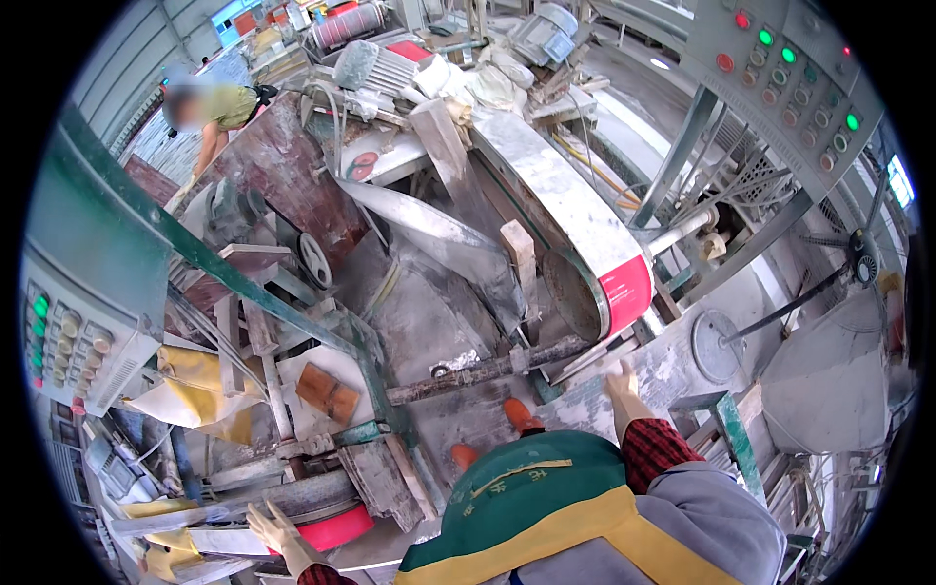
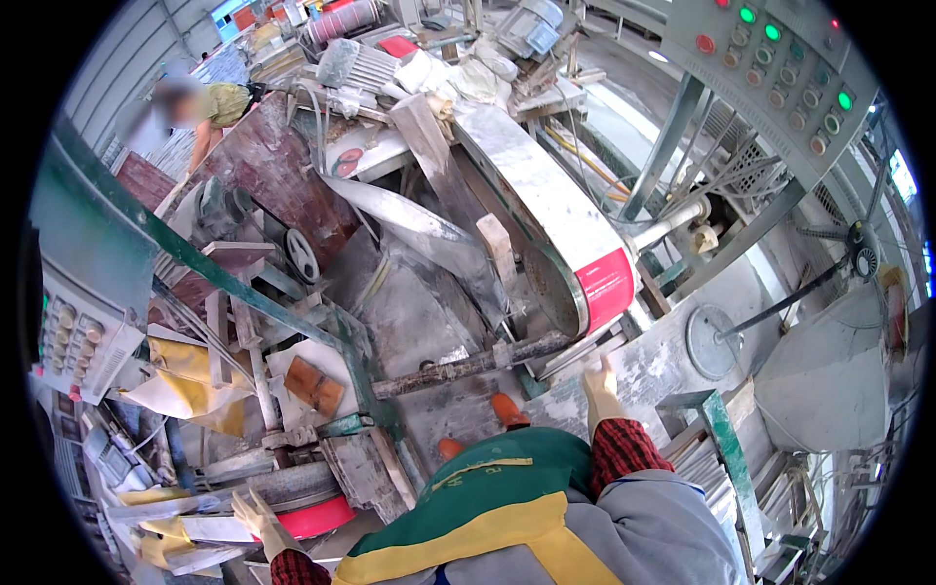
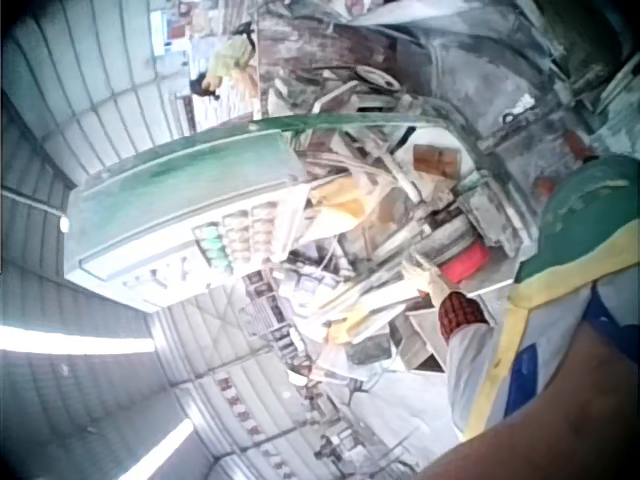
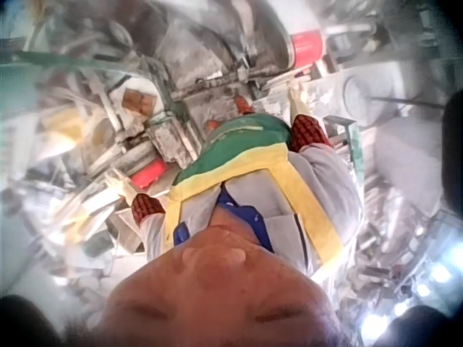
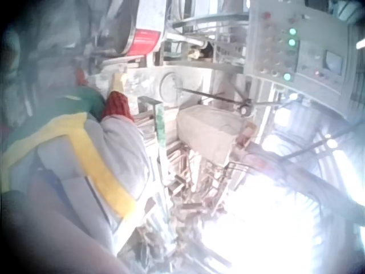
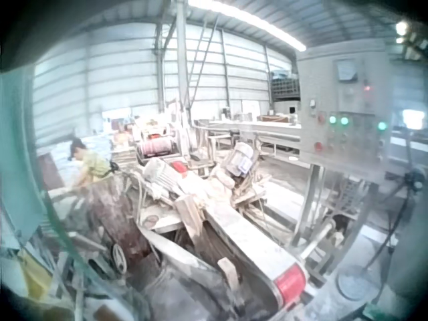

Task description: The person repeatedly picks up small rectangular pieces from a conveyor belt and places them into a machine hopper. The person wears gloves and an apron while performing this repetitive task in a factory setting.

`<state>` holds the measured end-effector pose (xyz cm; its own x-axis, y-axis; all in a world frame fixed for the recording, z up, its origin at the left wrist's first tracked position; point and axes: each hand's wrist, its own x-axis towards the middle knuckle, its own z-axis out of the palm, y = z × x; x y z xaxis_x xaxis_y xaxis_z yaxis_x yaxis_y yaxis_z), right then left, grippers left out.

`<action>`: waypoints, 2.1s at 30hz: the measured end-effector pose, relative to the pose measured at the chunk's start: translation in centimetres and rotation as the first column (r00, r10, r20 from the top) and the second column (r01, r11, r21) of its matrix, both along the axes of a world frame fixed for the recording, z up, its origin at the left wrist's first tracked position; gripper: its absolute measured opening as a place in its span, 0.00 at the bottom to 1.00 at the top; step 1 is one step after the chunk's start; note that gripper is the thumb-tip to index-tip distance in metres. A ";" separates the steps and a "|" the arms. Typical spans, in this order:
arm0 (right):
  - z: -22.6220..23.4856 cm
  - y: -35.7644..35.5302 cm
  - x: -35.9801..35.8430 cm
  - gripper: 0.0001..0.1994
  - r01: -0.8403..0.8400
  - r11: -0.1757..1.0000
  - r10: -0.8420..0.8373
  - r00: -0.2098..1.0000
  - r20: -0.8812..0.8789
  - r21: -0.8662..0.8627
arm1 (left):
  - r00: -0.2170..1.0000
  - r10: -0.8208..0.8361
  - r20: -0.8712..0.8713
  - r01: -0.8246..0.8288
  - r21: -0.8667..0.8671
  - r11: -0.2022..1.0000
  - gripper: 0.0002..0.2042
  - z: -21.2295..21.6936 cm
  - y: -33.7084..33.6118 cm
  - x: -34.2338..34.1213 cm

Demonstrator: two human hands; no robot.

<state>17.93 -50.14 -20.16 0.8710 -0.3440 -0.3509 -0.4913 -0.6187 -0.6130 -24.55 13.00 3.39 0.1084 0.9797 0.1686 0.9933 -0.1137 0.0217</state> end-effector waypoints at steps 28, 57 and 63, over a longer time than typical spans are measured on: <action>5.0 7.0 -1.5 0.24 -0.334 0.831 0.479 0.835 -0.270 0.444 | 0.971 0.012 -0.237 0.013 0.104 0.994 0.25 -1.7 -5.0 1.1; 6.0 8.2 1.5 0.29 -0.643 0.740 0.673 0.706 -0.219 0.200 | 0.885 0.442 0.143 -0.442 -0.032 0.896 0.37 -3.2 5.0 -7.5; 8.8 13.8 0.3 0.27 -0.583 0.654 0.732 0.649 -0.208 0.482 | 0.940 0.299 0.165 -0.315 0.080 0.946 0.34 -5.2 5.9 -8.9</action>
<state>18.19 -36.33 -11.40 0.5944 0.4795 -0.6456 -0.2581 -0.6466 -0.7179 -33.47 18.86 -1.76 -0.2287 0.9375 0.2623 0.9665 0.1865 0.1762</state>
